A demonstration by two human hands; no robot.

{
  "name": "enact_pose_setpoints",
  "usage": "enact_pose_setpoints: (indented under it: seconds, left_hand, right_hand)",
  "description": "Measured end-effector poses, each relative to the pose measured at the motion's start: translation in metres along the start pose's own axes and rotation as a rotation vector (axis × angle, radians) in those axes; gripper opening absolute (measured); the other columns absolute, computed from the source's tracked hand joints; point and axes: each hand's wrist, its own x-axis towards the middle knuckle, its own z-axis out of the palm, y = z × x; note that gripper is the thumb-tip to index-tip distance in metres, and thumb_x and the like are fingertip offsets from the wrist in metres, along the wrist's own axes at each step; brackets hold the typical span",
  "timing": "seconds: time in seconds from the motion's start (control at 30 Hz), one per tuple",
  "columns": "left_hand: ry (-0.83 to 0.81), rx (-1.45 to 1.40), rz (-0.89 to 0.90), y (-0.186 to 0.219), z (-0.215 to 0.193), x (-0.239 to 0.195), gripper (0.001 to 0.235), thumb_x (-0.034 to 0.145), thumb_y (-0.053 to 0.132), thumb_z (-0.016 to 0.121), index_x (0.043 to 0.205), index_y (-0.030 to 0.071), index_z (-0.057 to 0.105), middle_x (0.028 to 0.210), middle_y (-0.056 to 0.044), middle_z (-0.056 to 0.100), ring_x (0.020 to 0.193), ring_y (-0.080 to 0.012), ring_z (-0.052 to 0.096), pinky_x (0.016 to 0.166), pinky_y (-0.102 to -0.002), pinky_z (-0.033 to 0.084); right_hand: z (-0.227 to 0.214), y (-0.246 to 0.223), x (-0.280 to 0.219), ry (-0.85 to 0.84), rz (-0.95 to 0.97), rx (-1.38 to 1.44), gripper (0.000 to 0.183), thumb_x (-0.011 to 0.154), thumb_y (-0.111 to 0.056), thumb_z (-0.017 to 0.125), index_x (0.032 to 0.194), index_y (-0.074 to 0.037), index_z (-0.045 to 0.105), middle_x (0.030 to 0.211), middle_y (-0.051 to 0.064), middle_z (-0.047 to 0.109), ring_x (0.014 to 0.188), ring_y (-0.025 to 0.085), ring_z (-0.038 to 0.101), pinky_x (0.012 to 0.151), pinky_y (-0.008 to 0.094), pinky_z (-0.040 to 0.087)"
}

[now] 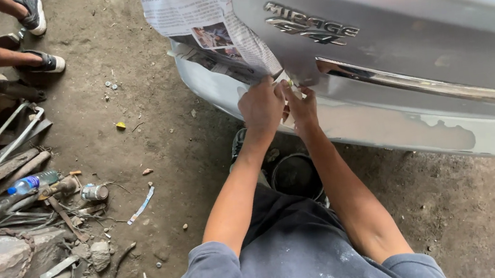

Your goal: The person tapes newspaper sheets onto the rear bumper and trunk of a silver car using masking tape. They smooth the paper and apply tape along the edges to secure it, covering the car's surface in preparation for painting.

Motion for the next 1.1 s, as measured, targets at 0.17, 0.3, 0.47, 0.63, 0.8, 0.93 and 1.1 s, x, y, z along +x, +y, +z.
enact_pose_setpoints:
  seconds: [0.17,0.3,0.47,0.63,0.8,0.93,1.1]
  left_hand:
    - [-0.068,-0.014,-0.103,0.002,-0.001,0.007,0.023,0.1,0.028,0.061,0.096,0.01,0.075,0.076,-0.013,0.074,0.072,-0.0326,0.073,0.066,-0.048,0.057]
    - [-0.035,-0.033,-0.093,0.001,0.01,0.007,0.021,0.099,0.026,0.062,0.096,0.009,0.074,0.074,-0.013,0.074,0.069,-0.0316,0.073,0.062,-0.046,0.056]
    - [0.228,-0.057,0.096,-0.006,0.033,0.005,0.015,0.096,0.022,0.066,0.089,0.009,0.072,0.076,-0.009,0.074,0.067,-0.0293,0.073,0.059,-0.043,0.056]
    - [0.25,-0.02,0.174,-0.019,0.049,0.008,0.016,0.098,0.022,0.067,0.088,0.01,0.068,0.077,-0.007,0.074,0.068,-0.0266,0.073,0.06,-0.041,0.057]
    - [0.429,-0.081,0.356,-0.024,0.037,0.004,0.014,0.1,0.023,0.068,0.098,0.01,0.064,0.085,-0.005,0.074,0.071,-0.0223,0.072,0.061,-0.036,0.057]
    - [0.451,-0.358,0.229,-0.045,0.042,-0.009,0.024,0.095,0.023,0.076,0.102,0.006,0.06,0.091,-0.007,0.064,0.072,-0.0174,0.07,0.058,-0.027,0.059]
    - [0.344,-0.721,-0.031,-0.059,0.042,-0.013,0.025,0.094,0.009,0.075,0.11,0.001,0.058,0.111,-0.01,0.058,0.094,-0.0173,0.072,0.069,-0.026,0.067]
  right_hand:
    - [0.001,-0.01,-0.018,-0.031,0.004,0.05,0.083,0.089,-0.04,0.078,0.143,0.001,0.03,0.103,0.017,0.064,0.069,0.02,0.067,0.047,0.036,0.046]
    - [-0.003,0.01,-0.001,-0.047,0.003,0.054,0.075,0.089,-0.034,0.078,0.14,-0.004,0.032,0.104,0.017,0.063,0.07,0.02,0.063,0.048,0.035,0.046]
    - [-0.002,0.032,0.017,-0.038,-0.033,0.063,0.062,0.091,-0.023,0.077,0.135,-0.007,0.036,0.112,0.015,0.06,0.085,0.017,0.063,0.059,0.033,0.053]
    - [0.002,0.043,0.029,-0.03,-0.018,0.133,0.06,0.093,-0.023,0.078,0.134,-0.008,0.036,0.11,0.014,0.059,0.086,0.017,0.06,0.061,0.033,0.052]
    - [0.006,0.04,0.025,-0.014,-0.045,0.162,0.06,0.092,-0.025,0.077,0.131,-0.006,0.037,0.105,0.014,0.06,0.079,0.017,0.061,0.055,0.034,0.051]
    - [0.014,0.007,0.0,-0.014,-0.027,0.165,0.068,0.088,-0.033,0.08,0.13,-0.005,0.035,0.098,0.015,0.061,0.071,0.018,0.061,0.048,0.034,0.047]
    - [0.009,0.002,-0.002,0.023,0.015,0.145,0.079,0.08,-0.039,0.086,0.129,-0.004,0.035,0.099,0.014,0.065,0.069,0.02,0.067,0.047,0.033,0.051]
